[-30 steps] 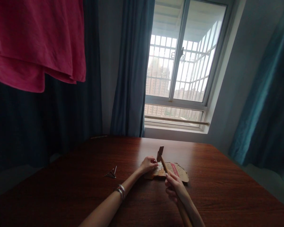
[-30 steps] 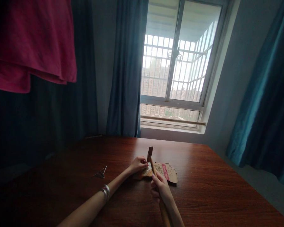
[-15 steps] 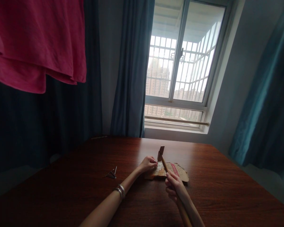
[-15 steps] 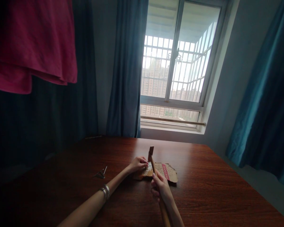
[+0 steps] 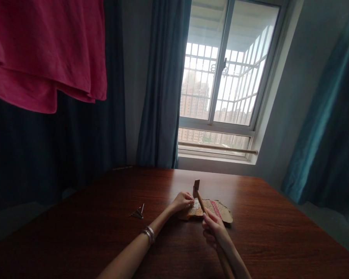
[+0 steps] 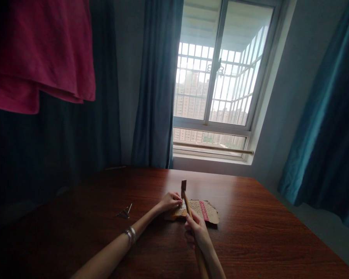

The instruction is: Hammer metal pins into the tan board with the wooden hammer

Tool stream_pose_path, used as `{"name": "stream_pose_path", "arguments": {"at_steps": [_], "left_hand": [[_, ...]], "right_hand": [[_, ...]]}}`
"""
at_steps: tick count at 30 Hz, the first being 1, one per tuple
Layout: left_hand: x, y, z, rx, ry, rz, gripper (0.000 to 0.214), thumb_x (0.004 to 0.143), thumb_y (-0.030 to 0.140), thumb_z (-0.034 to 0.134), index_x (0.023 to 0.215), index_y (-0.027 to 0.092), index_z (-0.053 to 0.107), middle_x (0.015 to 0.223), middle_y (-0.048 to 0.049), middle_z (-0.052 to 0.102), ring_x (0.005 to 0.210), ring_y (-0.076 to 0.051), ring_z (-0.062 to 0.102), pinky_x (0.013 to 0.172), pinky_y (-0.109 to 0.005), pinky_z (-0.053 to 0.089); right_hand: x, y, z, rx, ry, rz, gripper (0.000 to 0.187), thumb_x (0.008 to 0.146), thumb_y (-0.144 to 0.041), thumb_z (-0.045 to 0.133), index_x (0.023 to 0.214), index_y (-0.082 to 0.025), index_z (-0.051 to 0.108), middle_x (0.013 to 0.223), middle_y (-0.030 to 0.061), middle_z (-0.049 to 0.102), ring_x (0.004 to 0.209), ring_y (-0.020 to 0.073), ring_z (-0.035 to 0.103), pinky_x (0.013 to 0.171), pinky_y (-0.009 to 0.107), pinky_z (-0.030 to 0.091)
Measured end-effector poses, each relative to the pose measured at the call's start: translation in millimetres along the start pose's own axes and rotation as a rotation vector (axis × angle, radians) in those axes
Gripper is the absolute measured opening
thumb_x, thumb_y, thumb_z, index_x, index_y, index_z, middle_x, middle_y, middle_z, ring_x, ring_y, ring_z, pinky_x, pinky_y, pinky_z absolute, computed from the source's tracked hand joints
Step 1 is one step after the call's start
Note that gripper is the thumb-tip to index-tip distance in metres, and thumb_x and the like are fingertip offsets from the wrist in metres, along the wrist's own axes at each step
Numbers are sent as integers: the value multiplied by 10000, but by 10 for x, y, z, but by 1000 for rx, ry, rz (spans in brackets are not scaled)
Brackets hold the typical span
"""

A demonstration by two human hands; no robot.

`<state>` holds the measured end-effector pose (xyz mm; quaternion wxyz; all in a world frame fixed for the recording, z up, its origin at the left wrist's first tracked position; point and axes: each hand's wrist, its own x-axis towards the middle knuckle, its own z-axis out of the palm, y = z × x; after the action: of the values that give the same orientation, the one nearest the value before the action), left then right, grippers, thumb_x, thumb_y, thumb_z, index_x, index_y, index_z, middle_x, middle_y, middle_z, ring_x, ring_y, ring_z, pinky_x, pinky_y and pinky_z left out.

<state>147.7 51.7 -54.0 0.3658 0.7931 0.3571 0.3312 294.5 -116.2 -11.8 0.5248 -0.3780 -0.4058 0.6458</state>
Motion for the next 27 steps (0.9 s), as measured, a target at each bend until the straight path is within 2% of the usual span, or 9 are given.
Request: {"name": "stream_pose_path", "arguments": {"at_steps": [6,12,19,27], "left_hand": [[5,-49,12,-8,10,36,204,659,299,609,630,119,700,673,-35,608,701,-146,544,616,-216,403],[-15,2,1,9,30,29,200,662,299,611,584,129,683,633,-33,597,715,-160,545,644,-233,405],[5,-38,16,-4,27,28,223,658,326,610,608,124,689,689,-37,609,695,-147,545,620,-225,402],[6,-73,19,-29,21,60,224,666,321,609,612,120,692,696,-41,612,698,-143,547,617,-220,404]], "right_hand": [[-14,-30,22,6,12,5,700,637,-513,674,1207,-227,384,512,-117,396,251,10,264,195,123,194],[-8,-34,16,18,15,-3,657,627,-522,676,1154,-223,424,510,-120,389,249,10,256,191,127,197],[3,-3,-3,13,-1,11,680,637,-516,670,1192,-238,395,510,-116,399,255,10,246,201,120,170],[-1,-46,-12,21,-13,32,528,638,-513,669,1026,-222,459,530,-113,404,254,4,254,195,119,190]]}}
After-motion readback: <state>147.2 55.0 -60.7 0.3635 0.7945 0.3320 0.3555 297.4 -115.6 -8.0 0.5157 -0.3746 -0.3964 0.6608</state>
